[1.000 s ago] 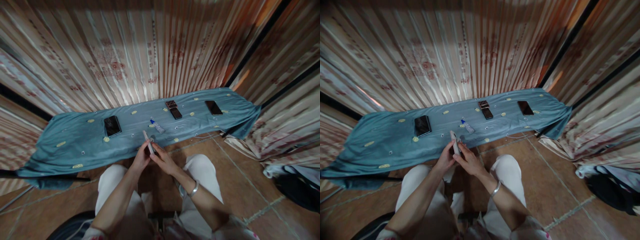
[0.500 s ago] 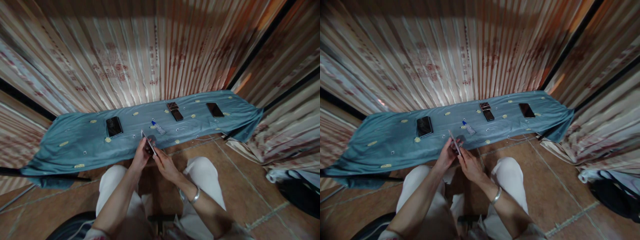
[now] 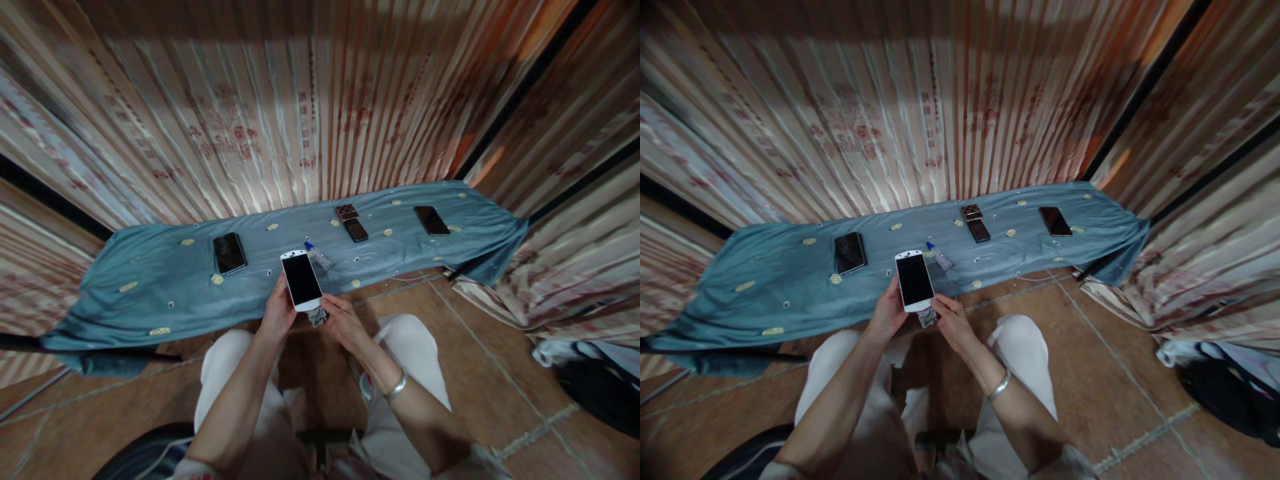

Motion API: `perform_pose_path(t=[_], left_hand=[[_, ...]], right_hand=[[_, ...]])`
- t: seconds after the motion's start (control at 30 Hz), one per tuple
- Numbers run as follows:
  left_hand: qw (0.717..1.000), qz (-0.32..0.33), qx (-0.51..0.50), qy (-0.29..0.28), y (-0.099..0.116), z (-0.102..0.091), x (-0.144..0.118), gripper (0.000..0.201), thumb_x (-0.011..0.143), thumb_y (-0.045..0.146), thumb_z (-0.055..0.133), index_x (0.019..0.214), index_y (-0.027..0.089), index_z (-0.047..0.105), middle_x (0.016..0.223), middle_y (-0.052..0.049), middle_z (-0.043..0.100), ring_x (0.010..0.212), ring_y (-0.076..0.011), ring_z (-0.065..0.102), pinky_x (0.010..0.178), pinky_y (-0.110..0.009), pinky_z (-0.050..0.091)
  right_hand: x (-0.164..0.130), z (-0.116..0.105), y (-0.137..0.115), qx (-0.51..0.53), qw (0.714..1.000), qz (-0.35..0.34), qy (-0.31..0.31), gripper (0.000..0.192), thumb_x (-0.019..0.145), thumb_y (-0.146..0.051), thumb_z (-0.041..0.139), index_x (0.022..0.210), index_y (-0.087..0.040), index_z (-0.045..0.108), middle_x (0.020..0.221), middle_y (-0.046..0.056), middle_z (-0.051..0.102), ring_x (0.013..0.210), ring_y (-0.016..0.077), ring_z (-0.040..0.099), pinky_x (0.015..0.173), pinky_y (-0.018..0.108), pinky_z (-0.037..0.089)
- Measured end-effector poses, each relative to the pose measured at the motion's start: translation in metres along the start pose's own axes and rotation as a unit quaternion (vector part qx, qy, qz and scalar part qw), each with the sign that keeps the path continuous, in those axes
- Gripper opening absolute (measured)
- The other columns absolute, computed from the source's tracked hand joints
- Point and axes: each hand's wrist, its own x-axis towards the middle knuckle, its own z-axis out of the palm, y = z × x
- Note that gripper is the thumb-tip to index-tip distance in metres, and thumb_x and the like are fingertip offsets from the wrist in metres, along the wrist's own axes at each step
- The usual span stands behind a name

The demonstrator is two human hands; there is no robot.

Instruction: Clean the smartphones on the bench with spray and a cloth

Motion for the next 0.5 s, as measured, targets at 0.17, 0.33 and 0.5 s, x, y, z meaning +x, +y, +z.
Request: perform_pose_path(t=[0.17,0.33,0.5], left_hand=[[0.999,-0.028,0.016,-0.012,0.001,0.008,-0.006,0.030,0.086,0.036,0.051,0.097,0.013,0.067,0.080,-0.005,0.072,0.082,-0.0200,0.067,0.083,-0.035,0.051],[0.996,-0.079,0.008,-0.028,0.004,0.014,-0.015,0.046,0.092,0.044,0.035,0.109,0.012,0.064,0.094,-0.011,0.071,0.094,-0.0242,0.067,0.088,-0.041,0.049],[0.997,-0.072,0.010,0.002,0.006,0.013,-0.013,0.045,0.092,0.043,0.033,0.111,0.014,0.062,0.092,-0.010,0.071,0.088,-0.0235,0.068,0.087,-0.044,0.050]], right_hand=[[-0.005,0.004,-0.004,-0.025,0.999,0.016,-0.022,0.034,0.062,-0.040,0.078,0.086,-0.017,0.070,0.080,0.005,0.072,0.069,0.0158,0.065,0.062,0.027,0.051],[-0.011,0.010,-0.010,-0.068,0.995,0.028,-0.068,0.031,0.065,-0.042,0.075,0.084,-0.017,0.072,0.073,0.001,0.070,0.061,0.0108,0.060,0.055,0.022,0.047],[-0.003,-0.009,-0.023,-0.165,0.980,0.030,-0.108,0.028,0.063,-0.040,0.076,0.078,-0.017,0.073,0.068,-0.001,0.069,0.059,0.0104,0.059,0.060,0.024,0.047]])
